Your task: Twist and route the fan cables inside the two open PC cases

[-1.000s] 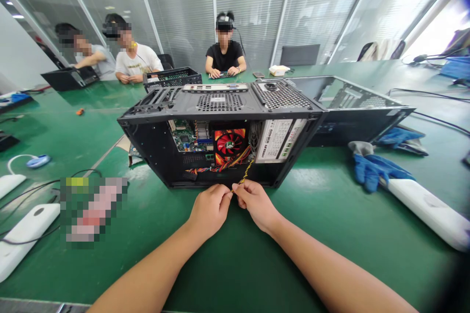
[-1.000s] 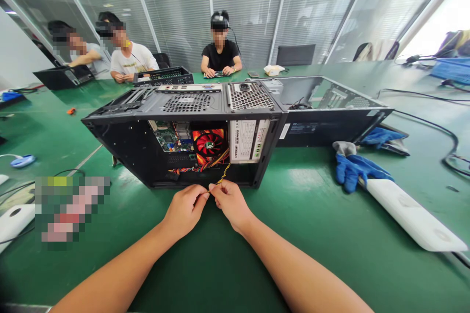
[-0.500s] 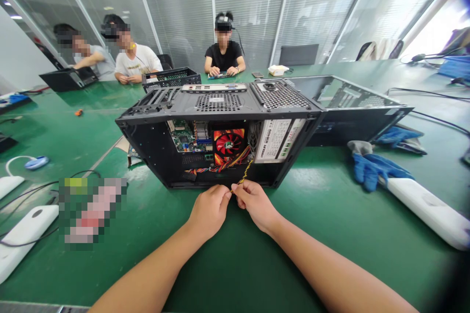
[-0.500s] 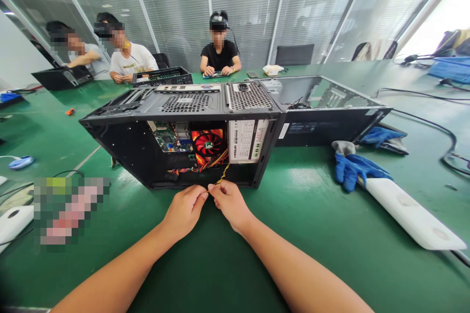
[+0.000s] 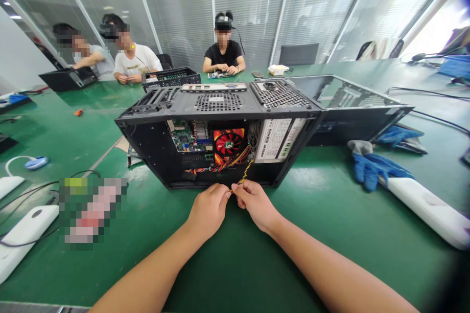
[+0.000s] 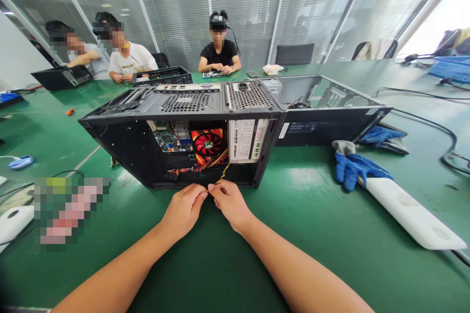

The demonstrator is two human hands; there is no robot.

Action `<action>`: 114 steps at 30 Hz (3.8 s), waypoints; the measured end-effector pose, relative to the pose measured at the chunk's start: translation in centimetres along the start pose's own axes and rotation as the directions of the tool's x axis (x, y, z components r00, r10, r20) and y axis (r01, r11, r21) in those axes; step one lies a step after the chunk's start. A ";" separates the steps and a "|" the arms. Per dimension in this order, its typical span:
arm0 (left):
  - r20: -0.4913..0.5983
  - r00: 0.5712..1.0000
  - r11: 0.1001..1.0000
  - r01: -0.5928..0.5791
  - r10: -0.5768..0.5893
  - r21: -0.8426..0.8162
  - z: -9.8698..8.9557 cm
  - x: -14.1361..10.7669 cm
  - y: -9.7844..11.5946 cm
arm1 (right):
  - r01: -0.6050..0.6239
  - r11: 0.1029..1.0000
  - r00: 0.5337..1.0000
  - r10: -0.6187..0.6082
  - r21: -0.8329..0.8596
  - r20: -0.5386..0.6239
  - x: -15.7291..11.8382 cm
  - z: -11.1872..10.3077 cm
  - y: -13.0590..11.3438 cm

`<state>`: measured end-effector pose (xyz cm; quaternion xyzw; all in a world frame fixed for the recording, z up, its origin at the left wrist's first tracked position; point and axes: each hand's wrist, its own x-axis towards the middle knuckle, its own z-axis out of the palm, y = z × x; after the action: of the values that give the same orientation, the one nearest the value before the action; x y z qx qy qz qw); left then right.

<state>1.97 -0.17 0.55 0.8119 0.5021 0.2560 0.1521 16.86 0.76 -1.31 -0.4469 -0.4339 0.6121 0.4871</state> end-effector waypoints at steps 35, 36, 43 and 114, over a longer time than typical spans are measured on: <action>-0.059 0.998 1.000 -0.025 0.025 0.005 0.0 -0.2 0.1 | -0.003 1.000 1.000 0.003 -0.016 0.004 0.0 -0.1 0.1; -0.065 0.997 1.000 -0.029 0.030 0.010 0.0 -0.2 0.1 | -0.005 1.000 1.000 0.005 -0.016 0.001 0.0 0.0 0.1; -0.087 0.996 0.999 -0.017 0.021 0.040 0.1 -0.2 0.1 | -0.019 1.000 1.000 0.019 -0.004 0.000 0.0 0.0 -0.1; -0.067 0.998 0.995 -0.002 0.008 0.099 0.2 -0.1 0.1 | 0.011 0.998 1.000 -0.011 -0.057 0.002 0.0 0.0 0.0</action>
<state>2.15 -0.29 0.43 0.8106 0.5170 0.2585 0.0944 16.88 0.78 -1.34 -0.4578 -0.4539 0.5971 0.4773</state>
